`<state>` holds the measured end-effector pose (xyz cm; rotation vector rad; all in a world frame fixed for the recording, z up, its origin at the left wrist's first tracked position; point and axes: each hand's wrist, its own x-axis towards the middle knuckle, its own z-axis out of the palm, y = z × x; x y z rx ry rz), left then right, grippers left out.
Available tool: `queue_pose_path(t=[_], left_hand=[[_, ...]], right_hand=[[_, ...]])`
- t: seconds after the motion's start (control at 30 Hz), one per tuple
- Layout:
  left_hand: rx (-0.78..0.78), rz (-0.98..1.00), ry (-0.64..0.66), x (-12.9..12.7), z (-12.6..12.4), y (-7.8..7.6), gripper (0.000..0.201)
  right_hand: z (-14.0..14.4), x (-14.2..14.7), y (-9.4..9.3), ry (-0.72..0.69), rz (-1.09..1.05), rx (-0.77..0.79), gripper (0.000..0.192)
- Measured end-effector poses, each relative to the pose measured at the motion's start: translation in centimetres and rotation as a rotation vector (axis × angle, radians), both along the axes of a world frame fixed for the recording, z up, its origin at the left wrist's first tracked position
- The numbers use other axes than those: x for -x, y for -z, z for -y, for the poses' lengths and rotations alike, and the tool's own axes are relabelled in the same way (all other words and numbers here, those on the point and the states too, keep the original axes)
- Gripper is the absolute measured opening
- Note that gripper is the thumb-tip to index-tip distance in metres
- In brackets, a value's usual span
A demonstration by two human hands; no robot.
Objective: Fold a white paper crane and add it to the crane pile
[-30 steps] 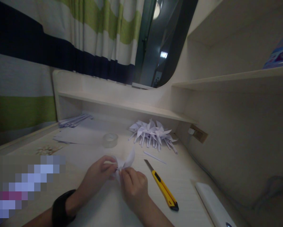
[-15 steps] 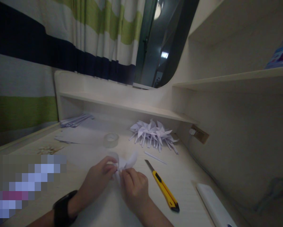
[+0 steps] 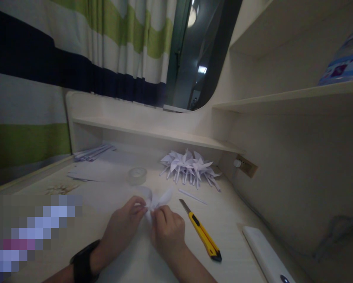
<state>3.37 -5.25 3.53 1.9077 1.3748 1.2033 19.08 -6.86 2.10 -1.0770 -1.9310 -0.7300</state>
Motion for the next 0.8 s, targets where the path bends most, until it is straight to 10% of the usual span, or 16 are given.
queue_pose_path(t=[0.37,0.53,0.8], left_hand=[[-0.033,0.210,0.113,-0.2,2.0,-1.1,0.012],[-0.099,0.205,-0.125,2.2,1.3,-2.8,0.020],[0.379,0.509,0.509,0.9,-3.7,-2.6,0.041]], right_hand=[[-0.9,-1.0,-0.7,-0.072,-0.374,0.020,0.018],[-0.9,-1.4,-1.0,-0.129,-0.432,-0.054,0.012],[-1.0,-1.6,-0.6,-0.218,-0.330,-0.044,0.008]])
